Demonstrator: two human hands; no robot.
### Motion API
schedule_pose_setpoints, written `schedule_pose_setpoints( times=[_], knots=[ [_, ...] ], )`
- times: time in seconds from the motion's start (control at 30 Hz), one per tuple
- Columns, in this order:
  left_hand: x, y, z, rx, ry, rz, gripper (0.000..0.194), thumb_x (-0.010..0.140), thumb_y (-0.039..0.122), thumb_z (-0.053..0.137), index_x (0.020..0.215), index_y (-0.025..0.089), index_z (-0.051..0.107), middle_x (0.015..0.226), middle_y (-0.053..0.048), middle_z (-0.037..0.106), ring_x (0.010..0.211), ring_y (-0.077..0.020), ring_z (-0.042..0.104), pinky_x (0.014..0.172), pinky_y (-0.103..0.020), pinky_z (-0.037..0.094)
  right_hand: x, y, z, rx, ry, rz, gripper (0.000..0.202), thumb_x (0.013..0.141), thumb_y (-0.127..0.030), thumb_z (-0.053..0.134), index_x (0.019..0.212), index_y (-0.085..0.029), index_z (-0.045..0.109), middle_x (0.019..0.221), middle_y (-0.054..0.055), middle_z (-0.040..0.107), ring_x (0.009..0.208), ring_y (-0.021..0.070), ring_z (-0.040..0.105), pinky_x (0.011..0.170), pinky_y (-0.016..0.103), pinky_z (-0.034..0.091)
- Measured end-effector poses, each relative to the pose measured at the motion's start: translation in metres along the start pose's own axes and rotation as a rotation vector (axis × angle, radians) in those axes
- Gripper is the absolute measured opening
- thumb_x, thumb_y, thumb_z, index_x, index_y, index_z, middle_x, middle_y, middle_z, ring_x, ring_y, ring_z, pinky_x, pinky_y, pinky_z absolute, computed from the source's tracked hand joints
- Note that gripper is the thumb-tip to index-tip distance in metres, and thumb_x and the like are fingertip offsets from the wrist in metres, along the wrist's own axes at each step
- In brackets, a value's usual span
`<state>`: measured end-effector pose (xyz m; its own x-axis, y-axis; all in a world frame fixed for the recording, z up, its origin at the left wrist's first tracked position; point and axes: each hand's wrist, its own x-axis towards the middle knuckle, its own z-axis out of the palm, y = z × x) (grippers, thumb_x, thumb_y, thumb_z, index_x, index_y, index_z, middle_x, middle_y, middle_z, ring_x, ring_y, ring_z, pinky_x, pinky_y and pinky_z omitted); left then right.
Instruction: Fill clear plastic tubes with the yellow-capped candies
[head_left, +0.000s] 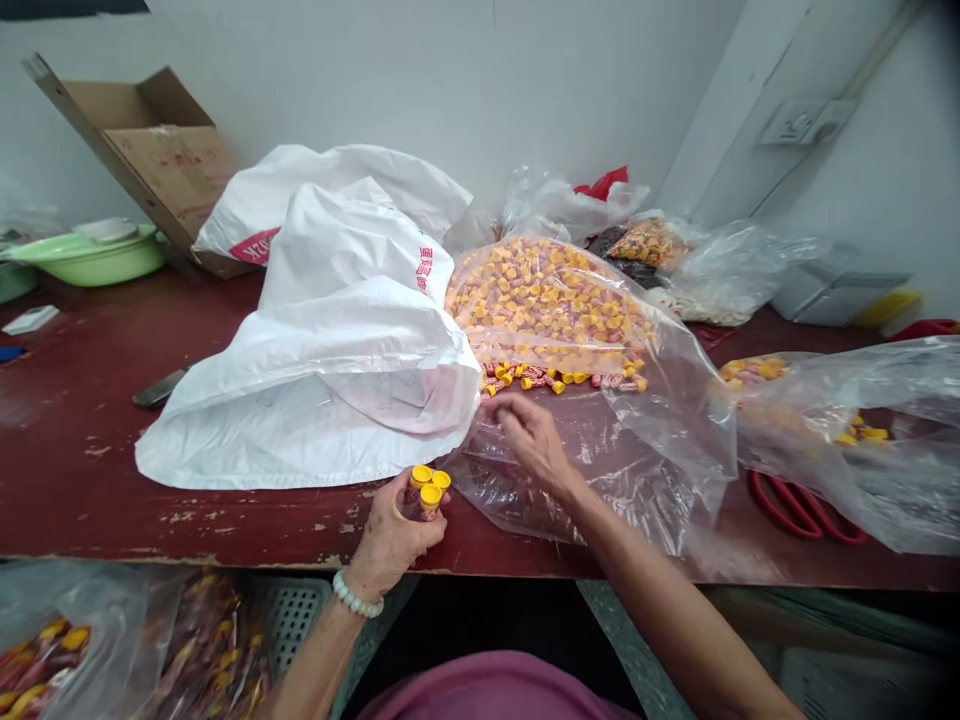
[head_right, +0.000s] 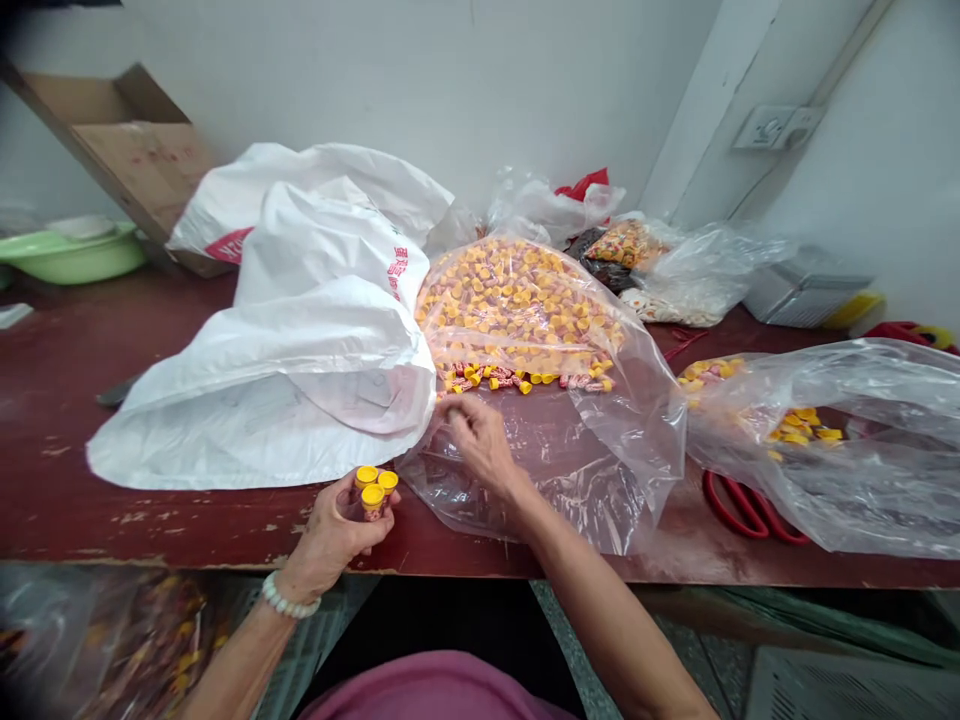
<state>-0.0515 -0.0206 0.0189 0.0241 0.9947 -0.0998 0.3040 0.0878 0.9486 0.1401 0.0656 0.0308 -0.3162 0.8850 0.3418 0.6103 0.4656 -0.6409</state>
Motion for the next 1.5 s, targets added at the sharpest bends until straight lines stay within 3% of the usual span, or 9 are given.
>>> schedule_pose_setpoints(
  times=[0.1,0.23,0.43,0.63,0.87,1.0,1.17,1.33,1.5],
  knots=[
    [-0.001,0.001,-0.001,-0.018,0.040,-0.054,0.028,0.062,0.013,0.061,0.089,0.014,0.054,0.082,-0.003,0.065,0.062,-0.0108,0.054,0.051,-0.020,0.043,0.035,0.032,0.000,-0.291,0.030,0.086,0.035,0.084,-0.005,0.030,0.104,-0.011,0.058,0.098,0.011,0.063,0.092,0.0190,0.057,0.082,0.033,0.046],
    [-0.002,0.003,0.002,-0.003,0.051,-0.043,0.027,0.060,0.012,0.062,0.086,0.014,0.056,0.081,-0.003,0.066,0.060,-0.0110,0.056,0.049,-0.020,0.044,0.054,0.042,0.019,-0.346,-0.126,-0.057,0.022,0.078,-0.014,0.052,0.098,-0.015,0.061,0.102,0.010,0.063,0.101,0.0231,0.053,0.093,0.035,0.040],
    [0.001,0.000,0.006,0.040,0.051,0.046,0.028,0.059,0.010,0.060,0.087,0.015,0.057,0.081,-0.003,0.067,0.069,-0.0135,0.061,0.061,-0.022,0.048,0.051,0.034,0.044,-0.385,-0.222,-0.018,0.028,0.085,-0.015,0.041,0.110,-0.013,0.055,0.110,0.018,0.057,0.101,0.0257,0.055,0.082,0.035,0.045],
    [0.000,0.002,0.007,0.051,0.036,0.094,0.028,0.058,0.008,0.059,0.086,0.015,0.058,0.079,-0.002,0.065,0.069,-0.0130,0.059,0.062,-0.021,0.046,0.030,0.039,0.018,-0.348,-0.118,0.153,0.041,0.084,-0.011,0.035,0.123,-0.012,0.045,0.108,0.017,0.056,0.092,0.0227,0.058,0.073,0.032,0.046],
    [0.003,0.011,0.017,0.141,-0.015,0.142,0.026,0.058,0.008,0.060,0.083,0.014,0.057,0.072,0.001,0.060,0.064,-0.0117,0.053,0.060,-0.022,0.043,-0.038,-0.029,-0.001,0.435,0.035,0.059,0.023,0.088,-0.029,0.044,0.109,-0.021,0.048,0.083,0.000,0.058,0.070,0.0123,0.055,0.062,0.024,0.046],
    [0.002,0.012,0.021,0.115,-0.045,0.170,0.029,0.062,0.015,0.065,0.090,0.014,0.059,0.080,-0.001,0.063,0.070,-0.0146,0.056,0.065,-0.024,0.045,-0.054,-0.061,0.010,0.336,0.082,-0.147,0.017,0.084,-0.022,0.052,0.101,-0.022,0.053,0.095,0.004,0.060,0.087,0.0160,0.055,0.080,0.032,0.046],
    [-0.001,0.013,0.019,0.140,-0.053,0.163,0.026,0.064,0.020,0.065,0.089,0.014,0.059,0.082,-0.002,0.063,0.070,-0.0143,0.055,0.065,-0.024,0.045,-0.056,-0.056,0.014,0.228,0.062,-0.222,0.020,0.083,-0.030,0.057,0.101,-0.023,0.057,0.123,0.010,0.046,0.117,0.0239,0.043,0.097,0.043,0.039],
    [0.000,0.015,0.016,-0.057,-0.112,0.167,0.027,0.061,0.013,0.065,0.086,0.013,0.058,0.079,0.000,0.060,0.069,-0.0121,0.053,0.063,-0.022,0.044,-0.061,-0.052,0.017,0.187,-0.025,-0.277,0.020,0.088,-0.030,0.050,0.105,-0.024,0.057,0.123,0.010,0.047,0.116,0.0220,0.044,0.097,0.042,0.039],
    [-0.003,0.017,0.018,-0.264,-0.219,0.022,0.039,0.052,0.001,0.060,0.089,0.013,0.060,0.079,-0.001,0.062,0.070,-0.0138,0.056,0.062,-0.023,0.045,-0.063,-0.056,0.020,0.098,-0.077,-0.367,0.051,0.069,-0.051,0.070,0.107,-0.022,0.055,0.130,0.011,0.047,0.117,0.0283,0.042,0.098,0.047,0.034]
  ],
)
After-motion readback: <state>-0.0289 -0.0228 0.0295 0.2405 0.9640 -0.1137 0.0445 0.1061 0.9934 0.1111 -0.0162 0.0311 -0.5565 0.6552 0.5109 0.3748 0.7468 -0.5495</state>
